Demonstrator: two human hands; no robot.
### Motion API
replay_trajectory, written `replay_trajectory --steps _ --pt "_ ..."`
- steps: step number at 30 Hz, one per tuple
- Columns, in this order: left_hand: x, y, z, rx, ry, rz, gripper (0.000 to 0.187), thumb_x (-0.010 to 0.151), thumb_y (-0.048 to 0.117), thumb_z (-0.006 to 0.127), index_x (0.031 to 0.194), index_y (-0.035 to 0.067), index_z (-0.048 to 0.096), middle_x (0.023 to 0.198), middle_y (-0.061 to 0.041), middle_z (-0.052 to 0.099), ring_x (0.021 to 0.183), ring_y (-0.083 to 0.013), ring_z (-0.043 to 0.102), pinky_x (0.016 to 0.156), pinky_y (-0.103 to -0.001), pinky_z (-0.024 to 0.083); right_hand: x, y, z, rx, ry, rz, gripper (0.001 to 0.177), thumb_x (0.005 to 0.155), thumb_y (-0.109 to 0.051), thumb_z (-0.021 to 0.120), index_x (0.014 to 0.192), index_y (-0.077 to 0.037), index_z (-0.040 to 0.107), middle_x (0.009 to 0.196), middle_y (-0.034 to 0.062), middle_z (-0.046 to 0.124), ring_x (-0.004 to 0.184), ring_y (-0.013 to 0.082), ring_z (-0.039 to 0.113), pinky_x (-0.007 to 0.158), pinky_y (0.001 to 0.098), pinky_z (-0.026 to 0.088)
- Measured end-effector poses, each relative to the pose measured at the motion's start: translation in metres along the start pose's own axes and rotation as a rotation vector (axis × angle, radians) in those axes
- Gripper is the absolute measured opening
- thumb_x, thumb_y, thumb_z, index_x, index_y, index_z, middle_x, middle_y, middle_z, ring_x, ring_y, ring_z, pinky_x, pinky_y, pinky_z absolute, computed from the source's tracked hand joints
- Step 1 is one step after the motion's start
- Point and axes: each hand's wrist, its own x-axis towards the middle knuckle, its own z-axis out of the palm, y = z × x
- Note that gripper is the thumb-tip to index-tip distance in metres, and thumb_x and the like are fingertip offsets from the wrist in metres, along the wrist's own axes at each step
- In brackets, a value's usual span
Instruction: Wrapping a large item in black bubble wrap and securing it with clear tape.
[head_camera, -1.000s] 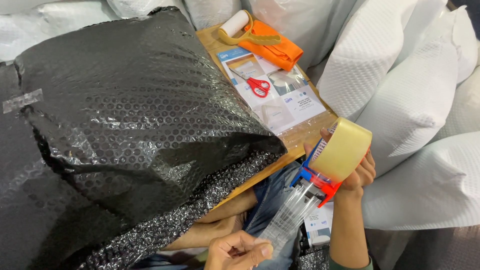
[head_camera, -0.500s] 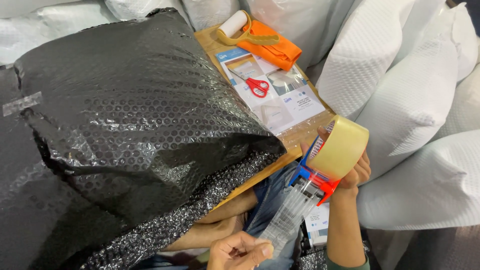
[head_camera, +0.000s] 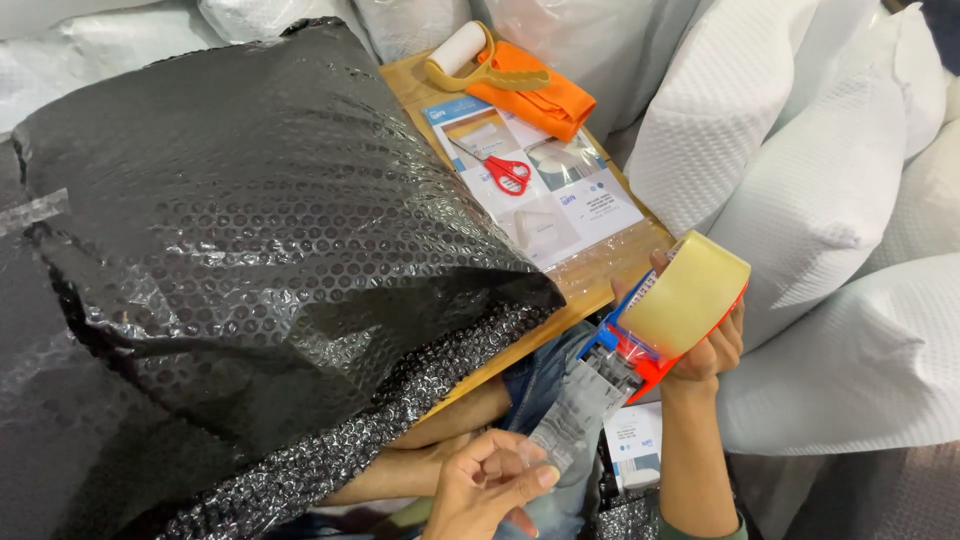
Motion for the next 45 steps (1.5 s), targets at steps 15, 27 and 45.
replay_trajectory --steps 15,27,45 --pt "0.008 0.025 0.021 -0.352 0.260 -0.039 0.040 0.085 -0.003 0.074 0.117 0.010 0.054 0.101 -0.025 0.074 0.064 -0.0171 0.053 0.036 -0.027 0.044 0.021 0.001 -0.010 0.168 -0.155 -0.013 0.030 0.072 0.006 0.085 0.098 0.010 0.070 0.105 0.0232 0.076 0.106 0.0381 0.072 0.113 0.0526 0.049" --pt "0.026 0.046 0.050 -0.538 0.009 -0.276 0.063 0.085 -0.014 0.065 0.128 0.030 0.052 0.109 0.001 0.055 0.074 -0.0118 0.049 0.036 -0.015 0.018 0.057 0.026 -0.039 0.177 -0.539 -0.047 0.055 0.053 0.007 0.077 0.107 0.000 0.067 0.099 0.0081 0.068 0.103 0.0282 0.064 0.121 0.0467 0.046" --pt "0.050 0.009 0.080 -0.260 0.335 -0.253 0.030 0.090 0.009 0.076 0.112 0.015 0.056 0.099 -0.003 0.056 0.053 -0.0092 0.041 0.037 -0.018 0.015 0.068 0.075 0.017 0.192 -0.765 -0.446 0.045 0.067 -0.012 0.078 0.110 -0.010 0.063 0.098 0.0051 0.065 0.117 0.0288 0.060 0.120 0.0441 0.043"
